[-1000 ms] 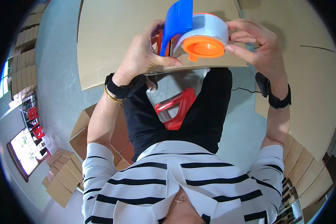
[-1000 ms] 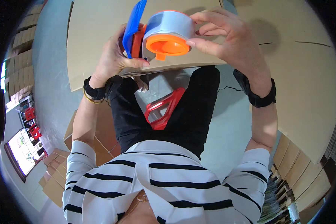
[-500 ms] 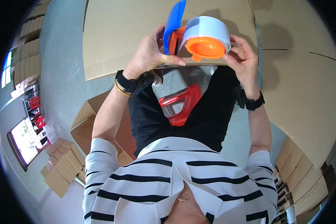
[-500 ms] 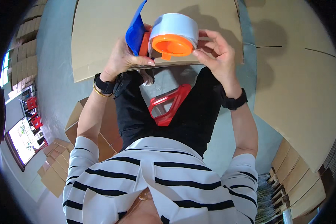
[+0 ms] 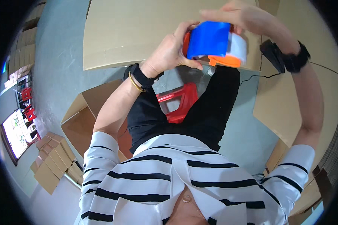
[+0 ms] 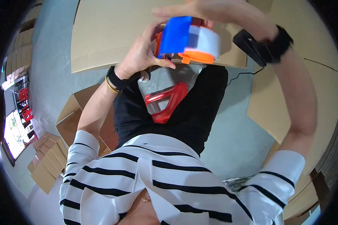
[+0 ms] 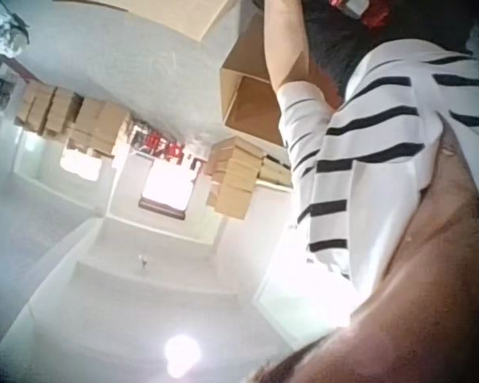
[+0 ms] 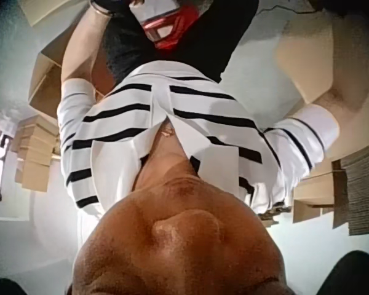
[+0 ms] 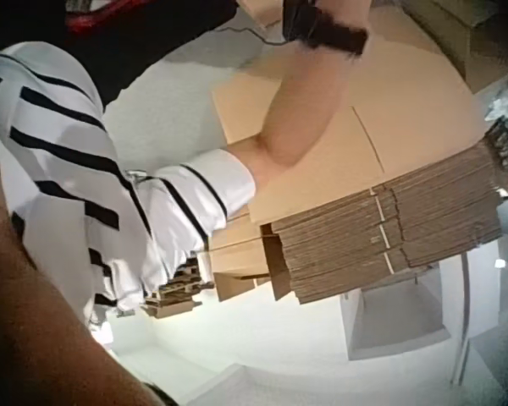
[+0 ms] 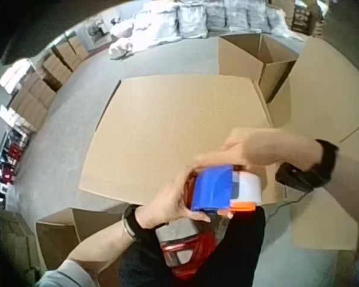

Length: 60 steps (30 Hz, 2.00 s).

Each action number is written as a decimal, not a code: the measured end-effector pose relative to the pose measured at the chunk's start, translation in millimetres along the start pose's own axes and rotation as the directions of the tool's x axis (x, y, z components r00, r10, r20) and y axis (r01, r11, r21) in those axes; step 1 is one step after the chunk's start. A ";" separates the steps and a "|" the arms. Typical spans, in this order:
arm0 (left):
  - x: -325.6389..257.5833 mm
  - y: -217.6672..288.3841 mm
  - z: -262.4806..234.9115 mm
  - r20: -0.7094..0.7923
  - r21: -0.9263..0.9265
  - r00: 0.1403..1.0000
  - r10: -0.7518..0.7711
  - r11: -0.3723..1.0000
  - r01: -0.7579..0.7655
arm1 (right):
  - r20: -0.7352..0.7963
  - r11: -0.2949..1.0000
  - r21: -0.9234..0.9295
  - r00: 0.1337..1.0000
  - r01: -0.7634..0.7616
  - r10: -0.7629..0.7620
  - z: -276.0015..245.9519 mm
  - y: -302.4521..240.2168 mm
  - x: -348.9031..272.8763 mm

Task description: Sealing cardboard boxes using a tape dispenser and replacing the tape roll.

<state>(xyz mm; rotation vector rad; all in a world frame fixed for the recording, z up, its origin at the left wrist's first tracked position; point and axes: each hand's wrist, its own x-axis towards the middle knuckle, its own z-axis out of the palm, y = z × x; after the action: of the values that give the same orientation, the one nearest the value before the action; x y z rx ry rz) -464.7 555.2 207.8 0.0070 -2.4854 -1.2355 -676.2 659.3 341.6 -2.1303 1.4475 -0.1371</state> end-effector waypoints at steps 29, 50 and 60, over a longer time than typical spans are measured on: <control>-127.4 -42.0 2.9 0.006 0.860 0.993 -0.117 0.508 0.055 | 0.704 0.878 -0.470 0.637 0.085 0.315 49.4 -92.4 224.4; -81.6 2.3 56.3 -0.095 0.963 0.986 -0.139 0.238 0.126 | 0.187 0.482 -0.826 0.665 -0.291 0.723 51.4 -90.3 36.6; -89.8 -28.7 40.1 -0.098 0.826 0.995 0.021 0.560 0.069 | -0.228 0.468 0.695 0.450 -0.547 0.864 99.2 -143.4 -118.5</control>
<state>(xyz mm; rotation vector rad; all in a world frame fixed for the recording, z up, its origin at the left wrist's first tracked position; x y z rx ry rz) -398.3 583.1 134.9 0.3382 -2.7258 0.0690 -568.9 840.1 355.1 -0.8286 2.2433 -0.7863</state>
